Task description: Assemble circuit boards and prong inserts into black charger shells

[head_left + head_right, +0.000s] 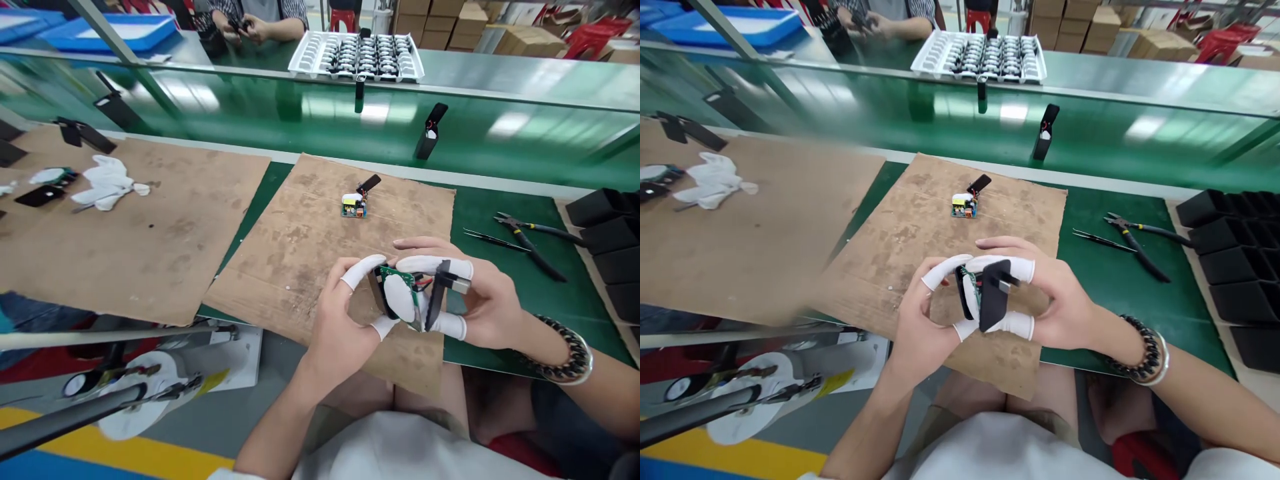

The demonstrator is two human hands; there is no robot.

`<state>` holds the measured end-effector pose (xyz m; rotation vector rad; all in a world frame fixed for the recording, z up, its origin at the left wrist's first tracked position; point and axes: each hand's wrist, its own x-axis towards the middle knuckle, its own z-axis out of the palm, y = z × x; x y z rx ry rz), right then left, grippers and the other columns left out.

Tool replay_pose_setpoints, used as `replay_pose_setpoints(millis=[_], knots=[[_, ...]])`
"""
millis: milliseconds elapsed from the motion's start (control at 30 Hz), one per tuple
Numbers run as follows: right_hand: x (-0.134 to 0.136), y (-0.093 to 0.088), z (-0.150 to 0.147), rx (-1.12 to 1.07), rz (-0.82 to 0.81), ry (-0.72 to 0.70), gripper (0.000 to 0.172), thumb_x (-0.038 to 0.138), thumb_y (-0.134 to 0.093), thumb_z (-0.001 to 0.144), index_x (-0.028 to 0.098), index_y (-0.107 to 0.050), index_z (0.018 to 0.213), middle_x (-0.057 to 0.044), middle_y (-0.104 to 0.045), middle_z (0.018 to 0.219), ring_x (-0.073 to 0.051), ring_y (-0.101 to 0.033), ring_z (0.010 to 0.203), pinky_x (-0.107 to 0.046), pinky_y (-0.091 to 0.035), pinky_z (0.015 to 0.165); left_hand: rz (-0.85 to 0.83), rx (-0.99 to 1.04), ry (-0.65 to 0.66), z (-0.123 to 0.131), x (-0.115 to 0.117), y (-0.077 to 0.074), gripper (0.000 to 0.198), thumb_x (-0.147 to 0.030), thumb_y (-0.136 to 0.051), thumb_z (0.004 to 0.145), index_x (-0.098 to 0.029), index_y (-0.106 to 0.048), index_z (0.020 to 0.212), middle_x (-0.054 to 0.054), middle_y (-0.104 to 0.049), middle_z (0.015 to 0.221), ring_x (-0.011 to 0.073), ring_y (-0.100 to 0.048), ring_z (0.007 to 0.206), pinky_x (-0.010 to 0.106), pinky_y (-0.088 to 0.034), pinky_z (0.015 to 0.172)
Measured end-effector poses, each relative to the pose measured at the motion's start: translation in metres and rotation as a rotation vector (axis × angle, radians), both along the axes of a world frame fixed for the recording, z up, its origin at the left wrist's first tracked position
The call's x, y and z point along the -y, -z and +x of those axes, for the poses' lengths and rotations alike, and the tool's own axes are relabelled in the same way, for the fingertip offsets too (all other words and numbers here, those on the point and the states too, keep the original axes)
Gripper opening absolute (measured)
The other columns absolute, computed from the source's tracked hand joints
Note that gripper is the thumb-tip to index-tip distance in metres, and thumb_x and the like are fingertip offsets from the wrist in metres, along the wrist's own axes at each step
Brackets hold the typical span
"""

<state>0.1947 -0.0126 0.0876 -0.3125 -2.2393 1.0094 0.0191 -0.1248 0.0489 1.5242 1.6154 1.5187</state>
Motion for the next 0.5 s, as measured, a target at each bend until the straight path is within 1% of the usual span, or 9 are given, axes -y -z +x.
replay_pose_setpoints(millis=[67, 133, 200, 333, 400, 500], knots=[[-0.0015, 0.001, 0.0021, -0.016, 0.064, 0.017, 0.045, 0.037, -0.083, 0.082, 0.03, -0.072, 0.125, -0.011, -0.075, 0.123, -0.032, -0.07, 0.12, -0.047, -0.059, 0.102, 0.018, -0.03, 0.006, 0.002, 0.0, -0.0028, 0.057, -0.01, -0.076, 0.075, -0.024, -0.064, 0.128, 0.005, -0.066, 0.116, 0.0199, -0.067, 0.106, 0.031, -0.056, 0.093], [-0.0024, 0.0015, 0.0045, -0.037, 0.095, 0.021, 0.042, 0.038, -0.081, 0.084, 0.032, -0.071, 0.125, -0.011, -0.074, 0.119, -0.03, -0.072, 0.111, -0.046, -0.062, 0.094, 0.027, -0.038, 0.013, 0.0041, 0.0, -0.0044, 0.057, -0.009, -0.076, 0.074, -0.024, -0.064, 0.128, 0.005, -0.066, 0.115, 0.0198, -0.067, 0.106, 0.03, -0.057, 0.092], [-0.0026, 0.0013, 0.0067, -0.057, 0.1, 0.001, 0.046, 0.038, -0.08, 0.085, 0.034, -0.07, 0.129, -0.01, -0.074, 0.117, -0.029, -0.072, 0.104, -0.045, -0.063, 0.089, 0.034, -0.039, 0.018, 0.0061, 0.0, -0.0049, 0.058, -0.008, -0.076, 0.074, -0.023, -0.064, 0.128, 0.005, -0.067, 0.116, 0.0198, -0.067, 0.106, 0.03, -0.057, 0.092], [-0.0025, 0.0001, 0.0096, -0.059, 0.079, 0.0, 0.055, 0.036, -0.081, 0.084, 0.037, -0.066, 0.137, -0.008, -0.073, 0.117, -0.03, -0.071, 0.103, -0.047, -0.061, 0.091, 0.054, -0.049, 0.008, 0.0088, 0.0007, -0.0052, 0.06, -0.005, -0.075, 0.073, -0.024, -0.063, 0.129, 0.005, -0.067, 0.117, 0.0196, -0.067, 0.107, 0.03, -0.057, 0.093], [-0.0023, -0.0008, 0.0103, -0.051, 0.084, 0.01, 0.056, 0.036, -0.081, 0.084, 0.039, -0.066, 0.137, -0.008, -0.073, 0.117, -0.031, -0.071, 0.104, -0.048, -0.061, 0.092, 0.049, -0.049, 0.011, 0.0091, 0.001, -0.0055, 0.06, -0.006, -0.076, 0.073, -0.024, -0.063, 0.129, 0.005, -0.067, 0.117, 0.0201, -0.067, 0.108, 0.031, -0.057, 0.094], [-0.0023, -0.0023, 0.0103, -0.052, 0.096, 0.01, 0.051, 0.039, -0.079, 0.085, 0.039, -0.068, 0.134, -0.007, -0.074, 0.117, -0.032, -0.071, 0.104, -0.049, -0.061, 0.091, 0.042, -0.031, 0.028, 0.0095, 0.001, -0.0059, 0.058, -0.007, -0.076, 0.075, -0.024, -0.063, 0.129, 0.005, -0.066, 0.117, 0.0201, -0.067, 0.108, 0.031, -0.057, 0.095]])
